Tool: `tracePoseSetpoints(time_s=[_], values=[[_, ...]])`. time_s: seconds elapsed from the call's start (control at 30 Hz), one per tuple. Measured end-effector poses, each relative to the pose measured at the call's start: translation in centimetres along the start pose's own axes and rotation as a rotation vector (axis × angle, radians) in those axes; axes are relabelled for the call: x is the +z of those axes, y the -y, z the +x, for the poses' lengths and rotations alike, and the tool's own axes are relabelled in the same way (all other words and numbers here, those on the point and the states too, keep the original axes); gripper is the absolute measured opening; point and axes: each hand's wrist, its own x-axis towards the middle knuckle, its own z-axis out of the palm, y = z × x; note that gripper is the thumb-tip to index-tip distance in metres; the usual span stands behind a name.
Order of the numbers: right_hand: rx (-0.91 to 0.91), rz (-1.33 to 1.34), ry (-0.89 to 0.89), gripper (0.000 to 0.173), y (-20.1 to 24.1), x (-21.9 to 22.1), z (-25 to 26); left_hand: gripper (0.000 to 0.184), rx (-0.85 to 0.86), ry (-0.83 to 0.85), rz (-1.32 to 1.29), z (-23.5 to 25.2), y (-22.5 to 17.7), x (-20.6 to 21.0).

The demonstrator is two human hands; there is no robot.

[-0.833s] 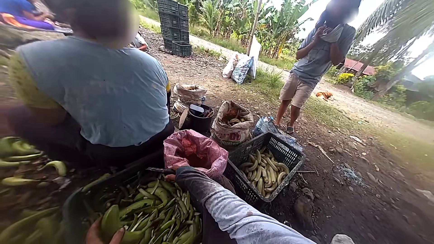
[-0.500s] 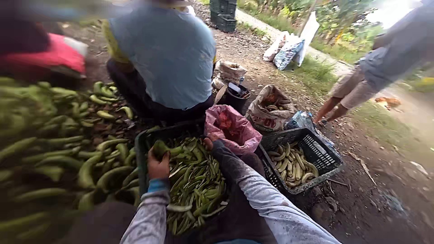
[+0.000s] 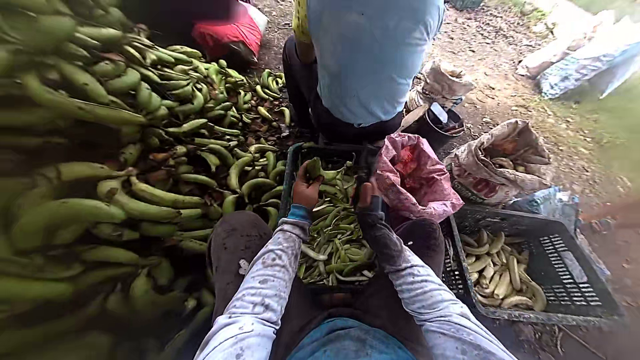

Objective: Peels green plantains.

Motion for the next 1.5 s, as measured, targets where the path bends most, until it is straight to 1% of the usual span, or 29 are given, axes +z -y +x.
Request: tracePoseSetpoints(time_s=[0.03,0.07,0.1,0.13,0.2,0.27,0.33,0.37,0.4,0.43,0.47,0.5,0.53,0.57,0.6,0.63,0.7,0.73,0.8,0.9,0.97,1.03,1.1,1.17,1.23,1.27,1.33,1.4,1.5], values=[[0.006,-0.353,0.016,0.031,1.2,1.1,-2.8,0.061,-0.026,0.004,-0.018,-0.1,-0.2,-0.3],[-0.031,-0.666,0.127,0.037,1.1,1.1,-4.9,0.062,-0.052,-0.006,-0.045,-0.3,-0.4,-0.4],[0.144,-0.874,0.323,0.052,2.8,1.0,-6.4,0.062,-0.078,-0.020,-0.081,-0.4,-0.7,-0.5],[0.275,-0.950,0.454,0.062,3.3,1.2,-6.4,0.061,-0.097,-0.041,-0.117,-0.1,-1.2,-0.7],[0.333,-0.790,0.458,0.062,1.6,1.6,-4.2,0.054,-0.184,-0.056,-0.106,0.4,-2.2,-1.4],[0.289,-0.464,0.263,0.046,-0.9,2.1,-1.4,0.049,-0.335,-0.078,-0.050,0.4,-2.6,-1.6],[0.013,-0.271,0.181,0.036,-5.5,1.3,1.9,0.054,-0.464,-0.102,0.005,0.3,-1.6,-1.4],[-0.151,-0.232,0.234,0.036,-6.3,0.5,2.4,0.056,-0.533,-0.112,0.003,0.2,-1.4,-1.1],[-0.395,-0.202,0.321,0.035,-6.8,-0.2,2.3,0.056,-0.602,-0.127,-0.011,0.3,-1.2,-0.9],[-0.872,-0.172,0.352,0.038,-8.5,-0.4,3.6,0.055,-0.662,-0.135,-0.024,0.4,-1.0,-0.7],[-0.515,-0.386,0.415,0.035,-2.7,-0.7,-0.7,0.052,-0.689,-0.125,-0.038,0.4,-1.1,-0.5],[-0.267,-0.492,0.429,0.036,1.5,-0.2,-3.2,0.050,-0.690,-0.103,-0.051,0.2,-1.2,-0.1],[-0.286,-0.558,0.403,0.036,2.0,-0.4,-3.6,0.048,-0.674,-0.069,-0.072,-0.3,-1.4,0.4],[-0.490,-0.624,0.290,0.037,0.0,-0.9,-2.4,0.049,-0.653,-0.045,-0.091,-0.9,-1.4,1.0],[-0.731,-0.673,0.064,0.040,-3.1,-1.2,0.1,0.049,-0.640,-0.024,-0.094,-1.5,-1.4,1.6],[-0.594,-0.774,0.023,0.046,-2.3,-2.0,0.5,0.051,-0.637,-0.012,-0.099,-2.1,-1.4,2.1],[-0.185,-0.915,0.038,0.055,2.2,-2.4,-0.4,0.052,-0.633,-0.017,-0.127,-2.9,-1.2,2.8],[-0.099,-0.944,0.011,0.056,3.2,-2.1,-0.7,0.050,-0.627,-0.032,-0.155,-2.9,-1.1,2.9],[-0.072,-0.931,-0.071,0.056,3.4,-1.7,-0.9,0.046,-0.594,0.012,-0.148,-3.0,-1.4,2.5],[0.076,-0.669,-0.178,0.056,3.1,-3.5,0.0,0.046,-0.502,0.137,-0.020,-4.1,-1.2,1.6],[0.075,-0.597,-0.243,0.055,3.4,-4.3,0.6,0.043,-0.556,0.042,-0.189,-3.9,-0.7,1.5],[-0.027,-0.571,-0.094,0.046,3.9,-3.5,-0.1,0.036,-0.642,-0.105,-0.410,-2.9,-0.8,1.3],[-0.245,-0.523,0.064,0.040,0.7,-1.8,-0.1,0.037,-0.652,-0.138,-0.491,-1.5,-0.9,0.7],[-0.391,-0.523,0.223,0.046,-1.8,-0.2,-1.5,0.043,-0.614,-0.155,-0.461,-0.4,-0.4,0.2],[-0.464,-0.624,0.259,0.060,-2.5,0.9,-3.1,0.046,-0.584,-0.187,-0.423,0.1,-0.4,-0.2],[-0.468,-0.695,0.228,0.061,-2.5,1.1,-3.3,0.046,-0.575,-0.179,-0.408,0.0,-0.6,-0.1],[-0.407,-0.833,0.146,0.053,-0.6,0.2,-3.1,0.043,-0.600,-0.094,-0.409,-1.0,-1.0,0.8],[-0.220,-0.961,0.030,0.054,2.1,-1.1,-2.4,0.040,-0.720,0.003,-0.378,-2.2,-0.9,1.8],[0.012,-0.819,-0.207,0.051,3.2,-1.5,-1.1,0.045,-0.829,0.142,-0.234,-2.9,-1.2,2.1]])
